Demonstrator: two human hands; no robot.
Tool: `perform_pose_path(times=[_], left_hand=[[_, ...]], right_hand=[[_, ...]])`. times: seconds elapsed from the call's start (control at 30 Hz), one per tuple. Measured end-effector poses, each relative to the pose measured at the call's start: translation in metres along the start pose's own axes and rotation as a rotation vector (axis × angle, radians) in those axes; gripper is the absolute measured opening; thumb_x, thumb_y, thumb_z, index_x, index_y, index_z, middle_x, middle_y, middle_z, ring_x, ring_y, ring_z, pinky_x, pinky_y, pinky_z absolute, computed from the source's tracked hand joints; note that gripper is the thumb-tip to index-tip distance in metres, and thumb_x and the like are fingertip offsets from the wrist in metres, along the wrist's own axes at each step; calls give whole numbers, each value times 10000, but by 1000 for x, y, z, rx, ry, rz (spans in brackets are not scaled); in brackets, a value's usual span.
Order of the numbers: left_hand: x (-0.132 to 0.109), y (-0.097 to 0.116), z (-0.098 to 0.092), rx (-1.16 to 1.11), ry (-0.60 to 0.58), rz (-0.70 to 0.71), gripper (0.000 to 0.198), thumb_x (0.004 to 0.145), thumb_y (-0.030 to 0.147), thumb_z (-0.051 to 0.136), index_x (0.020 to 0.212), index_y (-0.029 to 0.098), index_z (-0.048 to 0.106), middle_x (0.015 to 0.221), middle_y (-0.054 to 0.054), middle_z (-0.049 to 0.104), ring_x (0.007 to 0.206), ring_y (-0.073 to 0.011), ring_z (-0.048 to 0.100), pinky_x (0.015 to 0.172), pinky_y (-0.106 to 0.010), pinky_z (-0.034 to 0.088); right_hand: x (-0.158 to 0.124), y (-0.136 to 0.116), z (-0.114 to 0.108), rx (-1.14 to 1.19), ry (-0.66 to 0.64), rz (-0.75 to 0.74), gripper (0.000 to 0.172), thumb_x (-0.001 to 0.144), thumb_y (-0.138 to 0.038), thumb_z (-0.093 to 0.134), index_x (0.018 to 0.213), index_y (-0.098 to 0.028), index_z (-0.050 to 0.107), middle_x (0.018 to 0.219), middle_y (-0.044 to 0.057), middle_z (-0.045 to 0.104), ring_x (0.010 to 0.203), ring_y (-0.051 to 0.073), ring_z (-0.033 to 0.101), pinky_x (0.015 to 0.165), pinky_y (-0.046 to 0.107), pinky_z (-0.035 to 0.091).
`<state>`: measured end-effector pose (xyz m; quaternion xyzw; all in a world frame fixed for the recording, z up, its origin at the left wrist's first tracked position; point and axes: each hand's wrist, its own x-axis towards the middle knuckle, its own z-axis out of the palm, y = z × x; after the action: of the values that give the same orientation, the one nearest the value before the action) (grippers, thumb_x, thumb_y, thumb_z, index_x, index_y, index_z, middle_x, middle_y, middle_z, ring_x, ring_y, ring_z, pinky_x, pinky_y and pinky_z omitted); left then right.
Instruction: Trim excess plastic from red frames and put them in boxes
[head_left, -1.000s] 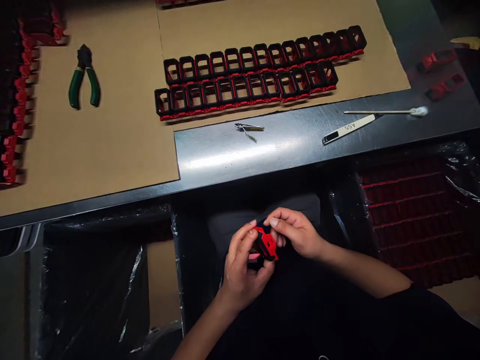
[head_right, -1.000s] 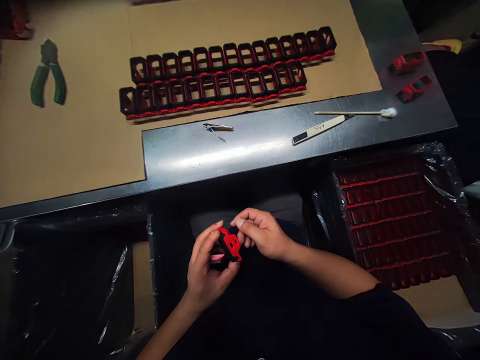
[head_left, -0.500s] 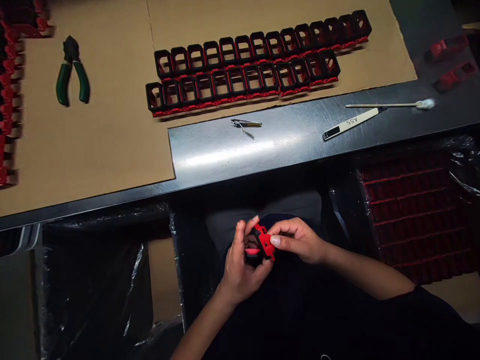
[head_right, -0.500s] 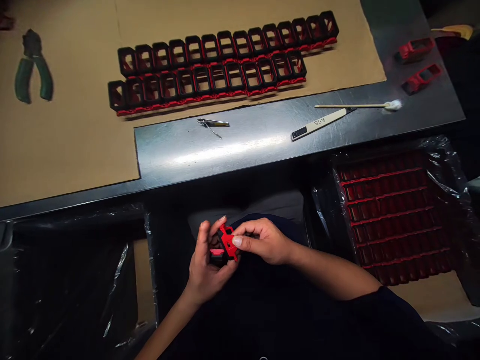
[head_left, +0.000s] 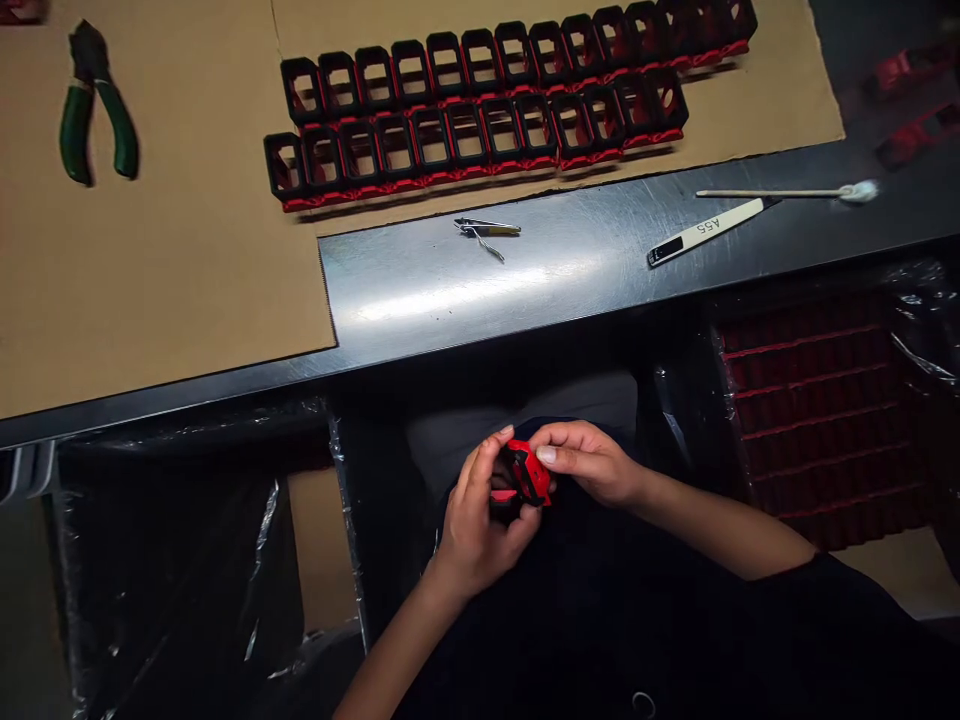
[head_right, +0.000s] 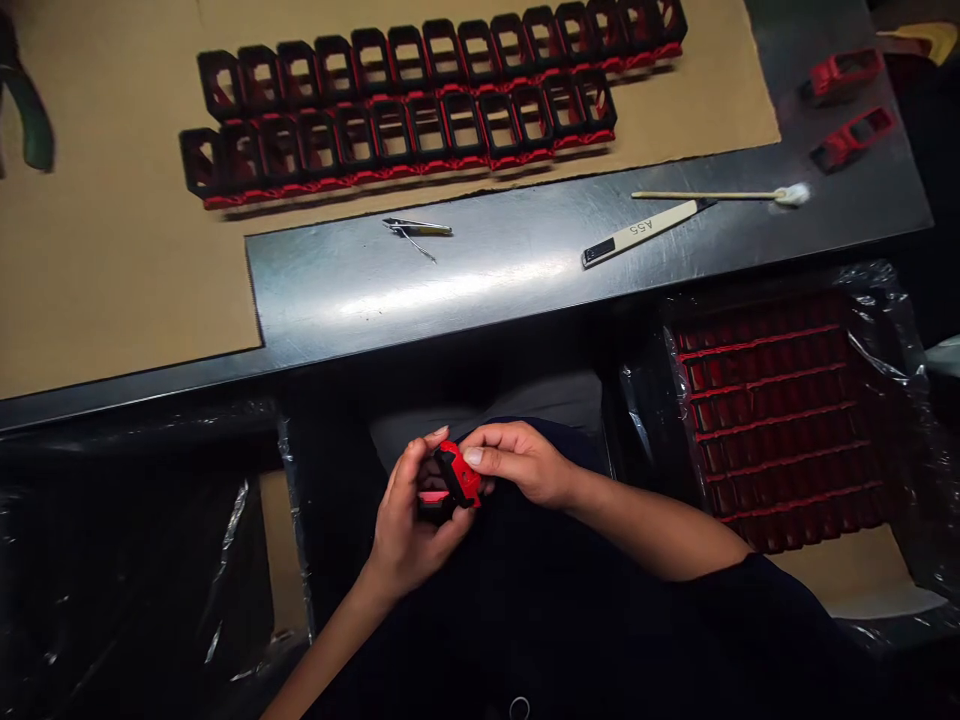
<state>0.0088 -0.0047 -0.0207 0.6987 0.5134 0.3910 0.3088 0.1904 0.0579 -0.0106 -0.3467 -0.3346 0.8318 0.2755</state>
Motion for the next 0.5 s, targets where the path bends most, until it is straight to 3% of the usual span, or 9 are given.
perform_pose_path(times=[0.1,0.2,0.27,0.37,0.5], left_hand=[[-2,-7,4,80,80,114,995,839,129,667,1599,247,36,1357,-191,619,1049,-223,705,723,-314,619],[-2,-11,4,175,129,201,1059,834,141,702,1597,278,-19,1293,-155,669,927,-201,717,725,-329,612],[-1,-12,1,220,139,233,1108,812,114,724,1593,308,-37,1234,-124,701,819,-175,705,704,-315,604],[2,-11,-4,247,129,281,1128,788,52,711,1591,310,-39,1157,-95,730,751,-151,693,661,-276,590],[4,-8,-7,163,74,311,1111,794,79,690,1588,314,-51,1119,-77,738,770,-146,722,665,-280,612]], right_hand=[[-4,-3,2,-249,20,-118,300,846,-402,742,1000,-149,698,819,37,721,671,126,646,637,260,546],[-7,-3,4,-560,78,-368,290,795,-291,794,1047,-181,703,880,45,732,708,135,658,640,258,561],[-8,-3,4,-638,96,-462,264,806,-247,778,1054,-184,711,870,49,729,700,137,661,637,259,572],[-8,-2,1,-605,75,-451,263,831,-201,734,1092,-179,718,905,58,732,703,130,667,628,244,576],[-9,-1,-7,-427,-3,-272,271,855,-225,713,1121,-173,730,1002,77,741,790,146,697,678,253,574]])
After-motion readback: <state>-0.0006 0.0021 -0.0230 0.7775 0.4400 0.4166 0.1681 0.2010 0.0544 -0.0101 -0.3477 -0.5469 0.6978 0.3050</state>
